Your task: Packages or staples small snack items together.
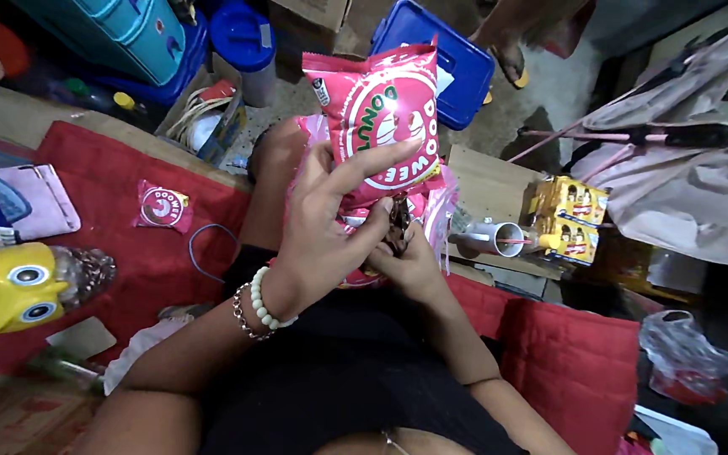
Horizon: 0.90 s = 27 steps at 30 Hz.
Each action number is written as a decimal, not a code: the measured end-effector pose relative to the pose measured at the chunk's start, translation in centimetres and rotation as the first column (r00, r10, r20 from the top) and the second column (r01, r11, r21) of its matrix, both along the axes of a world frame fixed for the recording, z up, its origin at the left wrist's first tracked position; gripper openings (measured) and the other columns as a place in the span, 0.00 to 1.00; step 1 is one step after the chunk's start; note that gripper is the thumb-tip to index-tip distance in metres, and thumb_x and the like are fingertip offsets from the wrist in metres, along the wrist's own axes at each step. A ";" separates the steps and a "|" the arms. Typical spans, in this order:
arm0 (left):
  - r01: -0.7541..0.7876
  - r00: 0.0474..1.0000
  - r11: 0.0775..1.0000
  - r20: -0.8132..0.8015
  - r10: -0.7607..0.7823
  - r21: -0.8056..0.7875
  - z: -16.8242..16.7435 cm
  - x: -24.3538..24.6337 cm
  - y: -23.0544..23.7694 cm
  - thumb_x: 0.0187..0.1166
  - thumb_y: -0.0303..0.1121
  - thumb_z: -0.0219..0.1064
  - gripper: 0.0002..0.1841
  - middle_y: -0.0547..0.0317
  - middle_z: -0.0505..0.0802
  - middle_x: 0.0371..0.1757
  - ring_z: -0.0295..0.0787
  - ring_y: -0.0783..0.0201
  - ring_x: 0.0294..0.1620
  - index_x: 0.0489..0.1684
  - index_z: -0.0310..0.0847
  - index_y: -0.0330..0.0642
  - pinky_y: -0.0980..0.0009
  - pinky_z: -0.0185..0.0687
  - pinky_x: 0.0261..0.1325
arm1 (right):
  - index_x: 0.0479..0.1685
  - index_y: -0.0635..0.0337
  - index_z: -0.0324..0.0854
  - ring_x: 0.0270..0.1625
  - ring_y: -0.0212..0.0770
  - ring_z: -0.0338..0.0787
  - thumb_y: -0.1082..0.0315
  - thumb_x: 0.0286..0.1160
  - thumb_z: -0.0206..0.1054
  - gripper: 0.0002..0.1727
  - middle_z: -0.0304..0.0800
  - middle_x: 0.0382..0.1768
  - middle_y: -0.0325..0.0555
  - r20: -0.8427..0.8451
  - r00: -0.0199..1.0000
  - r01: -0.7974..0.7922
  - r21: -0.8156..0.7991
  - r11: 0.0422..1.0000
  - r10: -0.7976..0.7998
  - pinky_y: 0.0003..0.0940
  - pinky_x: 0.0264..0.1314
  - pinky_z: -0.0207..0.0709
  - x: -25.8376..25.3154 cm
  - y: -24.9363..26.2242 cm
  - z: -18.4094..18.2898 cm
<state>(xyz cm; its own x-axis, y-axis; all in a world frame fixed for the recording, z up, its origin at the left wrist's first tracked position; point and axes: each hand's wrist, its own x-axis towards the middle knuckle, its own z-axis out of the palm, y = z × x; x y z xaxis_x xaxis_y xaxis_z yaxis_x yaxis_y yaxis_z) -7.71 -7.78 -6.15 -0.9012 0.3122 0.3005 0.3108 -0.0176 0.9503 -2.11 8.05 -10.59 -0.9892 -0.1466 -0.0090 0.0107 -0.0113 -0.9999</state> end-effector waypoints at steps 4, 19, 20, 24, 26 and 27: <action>-0.007 1.000 1.000 -0.027 0.006 -0.020 -0.3 0.1 0.0 0.70 0.20 0.70 0.27 0.44 0.78 0.73 0.81 0.58 0.70 0.73 0.82 0.45 0.70 0.89 0.63 | 0.15 0.45 0.69 0.19 0.13 0.67 0.75 0.67 0.68 0.18 0.69 0.14 0.19 0.008 1.000 0.024 -0.016 1.000 -0.024 0.13 0.23 0.62 0.0 -0.2 -0.3; 0.050 0.997 0.996 0.057 -0.054 0.076 0.4 0.3 -0.5 0.71 0.18 0.68 0.28 0.55 0.85 0.74 0.85 0.64 0.68 0.76 0.76 0.35 0.72 0.86 0.66 | 0.22 0.48 0.73 0.24 0.14 0.72 0.74 0.71 0.67 0.13 0.74 0.19 0.20 0.058 0.995 -0.074 -0.084 0.994 0.079 0.14 0.29 0.67 0.7 0.0 0.7; 0.061 0.996 0.994 0.065 -0.067 0.088 0.5 0.3 -0.6 0.71 0.18 0.67 0.28 0.54 0.85 0.74 0.86 0.65 0.66 0.76 0.75 0.34 0.72 0.87 0.65 | 0.23 0.48 0.73 0.24 0.15 0.72 0.73 0.72 0.67 0.12 0.74 0.19 0.21 0.058 0.995 -0.072 -0.089 0.993 0.077 0.14 0.29 0.67 0.8 0.0 0.8; 0.067 0.996 0.992 0.058 -0.074 0.111 0.8 0.4 -0.6 0.72 0.17 0.67 0.28 0.55 0.85 0.74 0.86 0.66 0.67 0.76 0.74 0.33 0.72 0.86 0.67 | 0.29 0.50 0.75 0.27 0.15 0.74 0.72 0.75 0.65 0.08 0.76 0.22 0.21 0.030 0.996 -0.076 -0.092 0.993 0.079 0.14 0.32 0.70 1.1 -0.1 1.2; 0.064 0.997 0.990 0.042 -0.070 0.125 0.8 0.4 -0.6 0.72 0.17 0.67 0.27 0.55 0.84 0.74 0.86 0.66 0.68 0.75 0.74 0.32 0.71 0.87 0.67 | 0.30 0.51 0.76 0.28 0.16 0.75 0.70 0.78 0.64 0.08 0.76 0.23 0.22 0.019 0.996 -0.083 -0.092 0.992 0.085 0.16 0.34 0.71 1.1 -0.1 1.2; 0.063 0.997 0.990 0.033 -0.068 0.128 0.7 0.5 -0.6 0.72 0.17 0.68 0.27 0.54 0.84 0.74 0.85 0.66 0.68 0.75 0.75 0.32 0.71 0.87 0.67 | 0.30 0.51 0.76 0.28 0.17 0.76 0.69 0.79 0.63 0.08 0.76 0.23 0.22 0.018 0.996 -0.083 -0.097 0.992 0.085 0.17 0.34 0.72 1.2 -0.1 1.3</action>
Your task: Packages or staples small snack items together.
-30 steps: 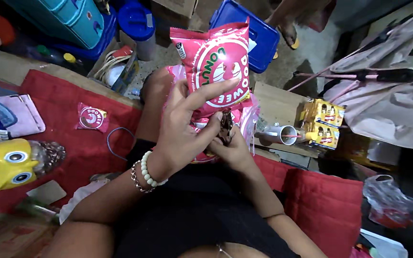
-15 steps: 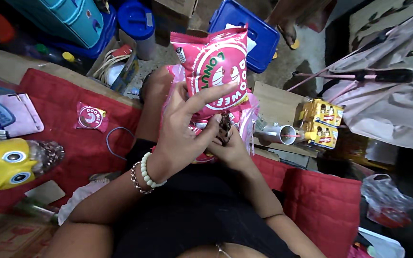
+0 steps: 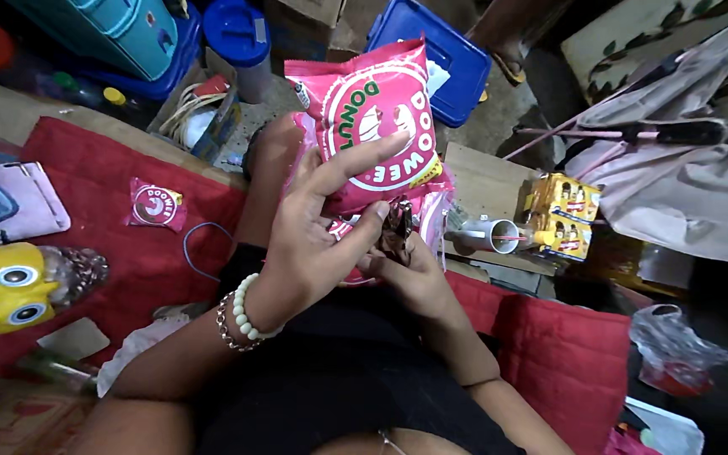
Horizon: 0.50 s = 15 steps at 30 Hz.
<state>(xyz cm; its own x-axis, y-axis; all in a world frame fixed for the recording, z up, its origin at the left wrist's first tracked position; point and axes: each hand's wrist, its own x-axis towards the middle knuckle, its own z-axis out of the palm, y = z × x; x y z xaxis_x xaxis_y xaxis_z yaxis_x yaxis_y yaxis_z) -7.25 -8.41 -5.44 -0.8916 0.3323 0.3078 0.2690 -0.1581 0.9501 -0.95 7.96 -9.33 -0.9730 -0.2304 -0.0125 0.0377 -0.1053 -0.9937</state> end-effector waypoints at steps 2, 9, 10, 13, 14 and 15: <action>-0.008 1.000 1.000 -0.030 0.008 0.003 -0.1 0.0 0.0 0.71 0.17 0.68 0.27 0.53 0.84 0.74 0.85 0.64 0.70 0.74 0.75 0.31 0.68 0.86 0.70 | 0.30 0.52 0.76 0.29 0.17 0.77 0.68 0.81 0.62 0.08 0.77 0.24 0.24 -0.006 1.000 0.000 -0.011 1.000 0.000 0.18 0.35 0.73 0.1 -0.1 0.0; -0.042 0.998 0.997 -0.036 0.044 0.062 -0.3 -0.3 -0.3 0.73 0.17 0.66 0.29 0.52 0.82 0.76 0.81 0.60 0.74 0.79 0.71 0.33 0.66 0.83 0.73 | 0.61 0.51 0.68 0.43 0.22 0.83 0.48 0.81 0.60 0.21 0.83 0.41 0.28 0.067 0.996 -0.050 -0.131 0.990 0.059 0.23 0.49 0.78 0.5 0.3 0.1; -0.043 0.999 0.996 -0.027 0.045 0.073 -0.2 -0.3 -0.4 0.74 0.17 0.65 0.29 0.52 0.81 0.77 0.81 0.60 0.73 0.79 0.70 0.34 0.67 0.84 0.72 | 0.63 0.51 0.66 0.46 0.25 0.83 0.50 0.83 0.59 0.20 0.84 0.43 0.31 0.055 0.997 -0.050 -0.149 0.988 0.059 0.25 0.52 0.78 0.6 0.4 0.2; -0.062 0.998 0.993 -0.015 0.064 0.098 -0.1 -0.4 -0.6 0.75 0.17 0.65 0.29 0.51 0.79 0.78 0.82 0.60 0.74 0.79 0.71 0.36 0.68 0.89 0.65 | 0.69 0.52 0.66 0.55 0.33 0.88 0.53 0.92 0.53 0.17 0.88 0.51 0.38 -0.033 0.999 -0.020 -0.121 0.992 0.017 0.32 0.61 0.82 0.9 0.8 0.4; -0.068 0.997 0.993 -0.018 0.070 0.094 -0.2 -0.4 -0.7 0.76 0.17 0.64 0.28 0.50 0.78 0.78 0.81 0.58 0.74 0.80 0.71 0.36 0.67 0.89 0.66 | 0.70 0.51 0.67 0.57 0.35 0.89 0.54 0.93 0.51 0.16 0.89 0.53 0.38 -0.054 0.998 0.008 -0.108 0.994 -0.014 0.34 0.64 0.83 1.0 1.0 0.4; -0.080 0.996 0.993 -0.029 0.083 0.085 -0.3 -0.5 -0.8 0.77 0.18 0.64 0.28 0.50 0.78 0.78 0.80 0.57 0.75 0.79 0.71 0.37 0.66 0.87 0.68 | 0.71 0.49 0.68 0.60 0.37 0.89 0.55 0.94 0.51 0.16 0.89 0.55 0.39 -0.062 0.997 0.042 -0.107 0.993 -0.049 0.38 0.69 0.83 1.1 1.2 0.3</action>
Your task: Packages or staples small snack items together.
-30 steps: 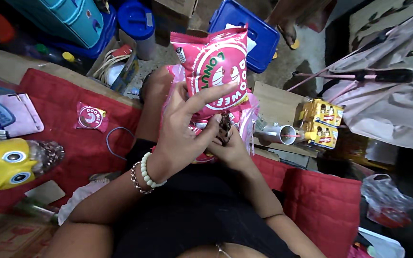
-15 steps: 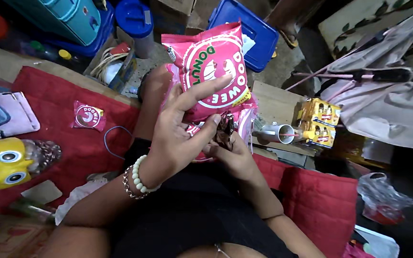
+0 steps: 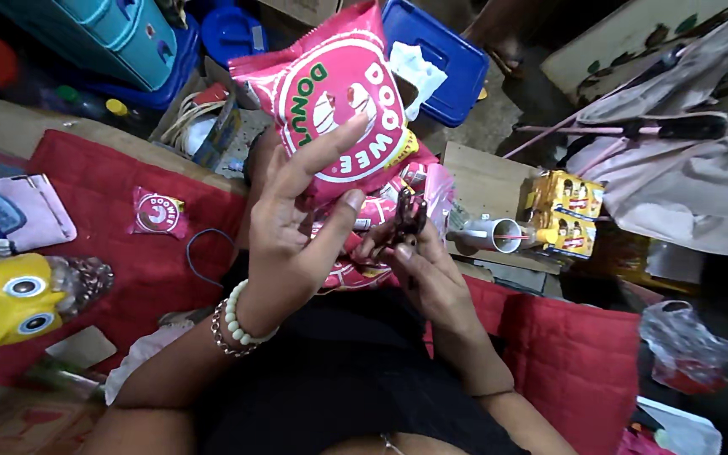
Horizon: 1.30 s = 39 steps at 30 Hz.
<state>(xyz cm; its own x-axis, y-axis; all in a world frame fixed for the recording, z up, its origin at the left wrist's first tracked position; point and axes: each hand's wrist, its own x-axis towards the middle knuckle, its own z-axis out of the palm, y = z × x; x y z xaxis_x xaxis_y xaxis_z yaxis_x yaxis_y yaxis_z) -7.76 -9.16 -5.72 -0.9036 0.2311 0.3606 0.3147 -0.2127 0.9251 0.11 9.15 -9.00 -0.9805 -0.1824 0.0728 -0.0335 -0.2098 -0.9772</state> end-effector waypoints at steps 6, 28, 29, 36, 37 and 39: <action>0.042 0.982 0.997 0.182 -0.052 0.060 -0.3 -0.5 -0.4 0.81 0.19 0.60 0.30 0.55 0.76 0.83 0.80 0.61 0.75 0.86 0.65 0.41 0.66 0.83 0.72 | 0.74 0.51 0.67 0.60 0.39 0.90 0.52 0.94 0.52 0.20 0.89 0.56 0.40 0.014 0.996 0.091 0.083 0.992 -0.092 0.40 0.66 0.87 0.3 0.3 0.0; 0.070 0.422 0.654 0.572 -0.703 0.753 -0.7 -0.8 -1.2 0.87 0.32 0.53 0.17 0.54 0.91 0.42 0.91 0.65 0.38 0.67 0.81 0.49 0.72 0.89 0.47 | 0.47 0.64 0.81 0.39 0.22 0.84 0.66 0.83 0.64 0.09 0.86 0.39 0.38 -0.351 0.914 0.351 0.424 0.835 -0.205 0.18 0.43 0.81 -1.2 -0.8 2.2; 0.082 0.420 0.661 0.576 -0.701 0.745 -0.7 -0.7 -1.1 0.88 0.33 0.52 0.19 0.55 0.92 0.42 0.91 0.66 0.38 0.73 0.79 0.54 0.72 0.89 0.48 | 0.49 0.65 0.81 0.43 0.24 0.86 0.68 0.81 0.67 0.09 0.88 0.42 0.40 -0.412 0.877 0.413 0.381 0.827 -0.248 0.21 0.46 0.84 -1.6 -0.8 2.2; 0.035 0.422 0.757 0.677 -0.603 0.652 -0.7 0.7 0.3 0.89 0.30 0.48 0.23 0.59 0.91 0.44 0.92 0.64 0.45 0.77 0.75 0.62 0.66 0.88 0.59 | 0.59 0.67 0.85 0.57 0.34 0.87 0.73 0.66 0.78 0.20 0.86 0.55 0.51 -0.611 0.744 0.611 0.459 0.645 -0.270 0.24 0.58 0.84 -4.2 -0.9 2.8; 0.037 0.454 0.783 0.688 -0.567 0.621 -0.7 0.8 0.4 0.88 0.28 0.49 0.24 0.62 0.91 0.43 0.91 0.68 0.42 0.77 0.75 0.64 0.69 0.88 0.56 | 0.59 0.67 0.85 0.58 0.35 0.87 0.71 0.66 0.80 0.21 0.86 0.55 0.51 -0.606 0.752 0.617 0.506 0.603 -0.261 0.24 0.58 0.83 -4.3 -1.1 2.8; 0.031 0.508 0.831 0.708 -0.491 0.555 -1.0 0.8 0.6 0.87 0.25 0.50 0.27 0.64 0.89 0.43 0.88 0.71 0.39 0.79 0.72 0.68 0.74 0.88 0.51 | 0.59 0.67 0.85 0.56 0.35 0.86 0.68 0.66 0.80 0.21 0.87 0.52 0.50 -0.563 0.779 0.602 0.550 0.579 -0.276 0.25 0.58 0.81 -4.3 -1.2 2.5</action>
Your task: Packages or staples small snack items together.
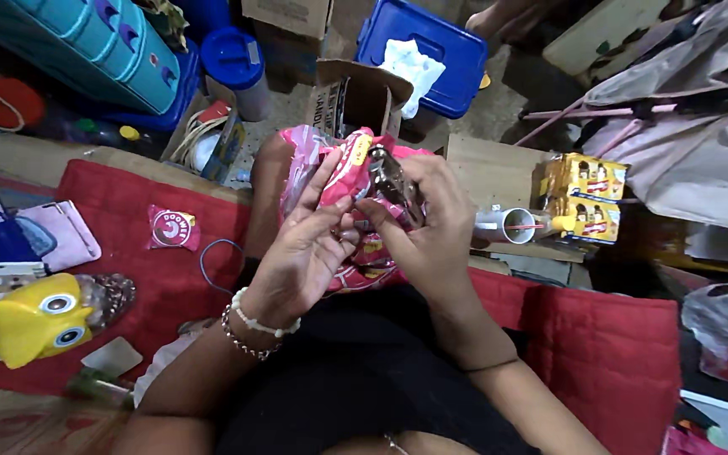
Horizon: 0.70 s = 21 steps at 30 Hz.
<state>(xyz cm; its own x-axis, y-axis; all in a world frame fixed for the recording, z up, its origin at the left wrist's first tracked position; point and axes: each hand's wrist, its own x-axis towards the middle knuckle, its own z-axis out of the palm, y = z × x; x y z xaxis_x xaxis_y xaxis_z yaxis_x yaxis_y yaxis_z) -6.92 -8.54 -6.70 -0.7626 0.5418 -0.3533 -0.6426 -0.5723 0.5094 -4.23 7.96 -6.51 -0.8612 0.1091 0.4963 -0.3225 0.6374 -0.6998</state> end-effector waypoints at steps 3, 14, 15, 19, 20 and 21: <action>-0.006 0.997 0.998 -0.073 0.002 -0.055 -0.5 0.2 0.3 0.87 0.24 0.52 0.30 0.63 0.87 0.48 0.85 0.72 0.37 0.86 0.64 0.67 0.75 0.86 0.50 | 0.60 0.67 0.80 0.49 0.31 0.87 0.68 0.73 0.76 0.20 0.87 0.48 0.46 0.119 0.993 -0.005 -0.139 0.990 0.021 0.25 0.52 0.84 0.0 0.1 -0.4; -0.105 0.960 0.982 -0.275 0.059 -0.157 -0.7 0.9 1.2 0.85 0.23 0.57 0.31 0.60 0.82 0.74 0.88 0.64 0.60 0.87 0.65 0.63 0.65 0.86 0.65 | 0.45 0.65 0.81 0.52 0.29 0.82 0.75 0.69 0.74 0.10 0.78 0.53 0.47 0.078 0.997 0.014 -0.129 0.992 -0.004 0.17 0.51 0.80 -0.3 0.2 -0.8; -0.091 0.966 0.987 -0.251 0.056 -0.132 -0.7 0.9 1.2 0.87 0.25 0.55 0.30 0.59 0.82 0.75 0.88 0.63 0.62 0.87 0.65 0.63 0.63 0.85 0.67 | 0.42 0.65 0.81 0.53 0.29 0.83 0.78 0.66 0.73 0.08 0.79 0.52 0.47 0.060 0.998 0.006 -0.142 0.990 0.003 0.18 0.52 0.80 -0.4 0.2 -0.9; 0.009 1.000 1.000 0.005 -0.009 0.010 -0.1 0.7 1.1 0.93 0.34 0.47 0.25 0.60 0.89 0.58 0.90 0.66 0.50 0.87 0.65 0.66 0.69 0.87 0.59 | 0.42 0.63 0.82 0.57 0.32 0.82 0.81 0.64 0.70 0.10 0.79 0.51 0.46 -0.101 0.992 -0.088 -0.178 0.980 0.071 0.21 0.59 0.80 -0.7 0.3 -1.9; 0.027 0.997 0.999 0.065 -0.030 0.039 0.2 0.6 1.1 0.93 0.35 0.47 0.23 0.61 0.90 0.53 0.91 0.66 0.47 0.85 0.65 0.66 0.70 0.88 0.58 | 0.42 0.62 0.82 0.57 0.33 0.83 0.80 0.64 0.68 0.09 0.79 0.51 0.46 -0.157 0.983 -0.116 -0.169 0.979 0.089 0.23 0.59 0.80 -0.9 0.4 -2.1; 0.039 0.995 0.998 0.090 -0.044 0.055 0.4 0.5 1.0 0.93 0.35 0.48 0.23 0.60 0.91 0.51 0.92 0.66 0.47 0.86 0.64 0.65 0.70 0.88 0.58 | 0.42 0.61 0.81 0.58 0.34 0.83 0.79 0.65 0.67 0.08 0.80 0.50 0.46 -0.204 0.973 -0.140 -0.154 0.978 0.107 0.24 0.60 0.81 -0.9 0.5 -2.3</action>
<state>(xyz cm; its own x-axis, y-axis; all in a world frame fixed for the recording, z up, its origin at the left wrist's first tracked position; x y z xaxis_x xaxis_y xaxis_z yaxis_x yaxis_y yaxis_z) -6.39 -7.50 -6.29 -0.7046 0.5926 -0.3904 -0.7092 -0.5686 0.4168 -5.17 8.45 -8.83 -0.7627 0.1032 0.6385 -0.5310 0.4639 -0.7092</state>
